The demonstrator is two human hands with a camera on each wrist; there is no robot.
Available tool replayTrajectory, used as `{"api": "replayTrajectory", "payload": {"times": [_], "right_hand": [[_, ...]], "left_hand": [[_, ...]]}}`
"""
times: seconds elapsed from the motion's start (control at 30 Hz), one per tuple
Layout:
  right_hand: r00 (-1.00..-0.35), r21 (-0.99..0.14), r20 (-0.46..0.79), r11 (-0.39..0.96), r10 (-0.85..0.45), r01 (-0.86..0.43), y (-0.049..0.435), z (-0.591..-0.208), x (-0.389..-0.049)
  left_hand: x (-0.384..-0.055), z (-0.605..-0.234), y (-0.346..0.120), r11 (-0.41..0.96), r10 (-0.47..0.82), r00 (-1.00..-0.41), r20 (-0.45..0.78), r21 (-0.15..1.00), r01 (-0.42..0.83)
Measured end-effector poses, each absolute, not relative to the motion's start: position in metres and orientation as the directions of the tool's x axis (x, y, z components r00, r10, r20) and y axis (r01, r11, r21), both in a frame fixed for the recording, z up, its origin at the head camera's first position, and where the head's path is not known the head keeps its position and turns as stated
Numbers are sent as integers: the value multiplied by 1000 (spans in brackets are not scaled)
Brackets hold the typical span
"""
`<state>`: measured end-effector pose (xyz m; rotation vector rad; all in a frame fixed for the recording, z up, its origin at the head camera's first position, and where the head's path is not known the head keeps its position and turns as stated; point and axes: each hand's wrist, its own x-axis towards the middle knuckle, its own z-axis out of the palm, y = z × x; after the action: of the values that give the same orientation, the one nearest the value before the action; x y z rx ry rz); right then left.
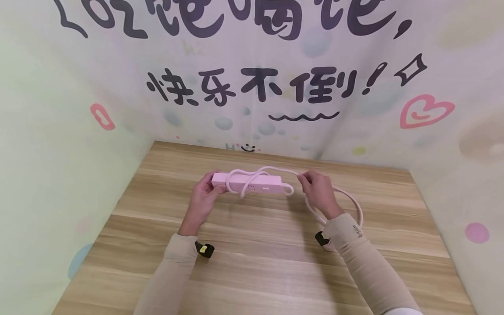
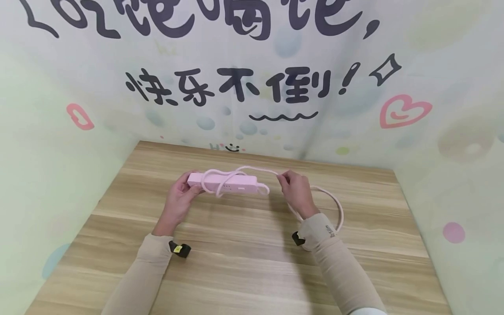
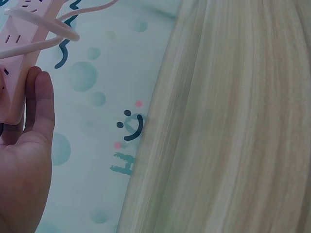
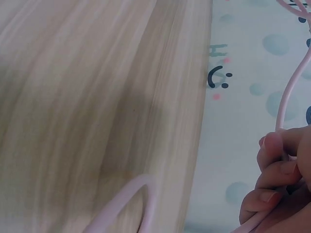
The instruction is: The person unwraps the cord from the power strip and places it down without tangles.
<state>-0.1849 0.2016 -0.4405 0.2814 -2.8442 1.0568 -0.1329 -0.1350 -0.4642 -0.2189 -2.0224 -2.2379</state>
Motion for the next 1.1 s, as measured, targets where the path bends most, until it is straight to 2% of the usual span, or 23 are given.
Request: {"api": "replayTrajectory", "payload": {"times": [0.17, 0.83, 1.1], "right_hand": [[-986, -634, 80, 756, -146, -163, 207, -447, -183], [-968, -529, 34, 817, -250, -229, 228, -479, -171], [-956, -525, 19, 811, -292, -258, 229, -483, -168]], "left_hand": [[-134, -464, -136, -165, -2, -983, 185, 969, 183], [-136, -462, -146, -343, -137, -982, 130, 924, 171], [-136, -464, -142, -302, -128, -983, 135, 938, 168]]}}
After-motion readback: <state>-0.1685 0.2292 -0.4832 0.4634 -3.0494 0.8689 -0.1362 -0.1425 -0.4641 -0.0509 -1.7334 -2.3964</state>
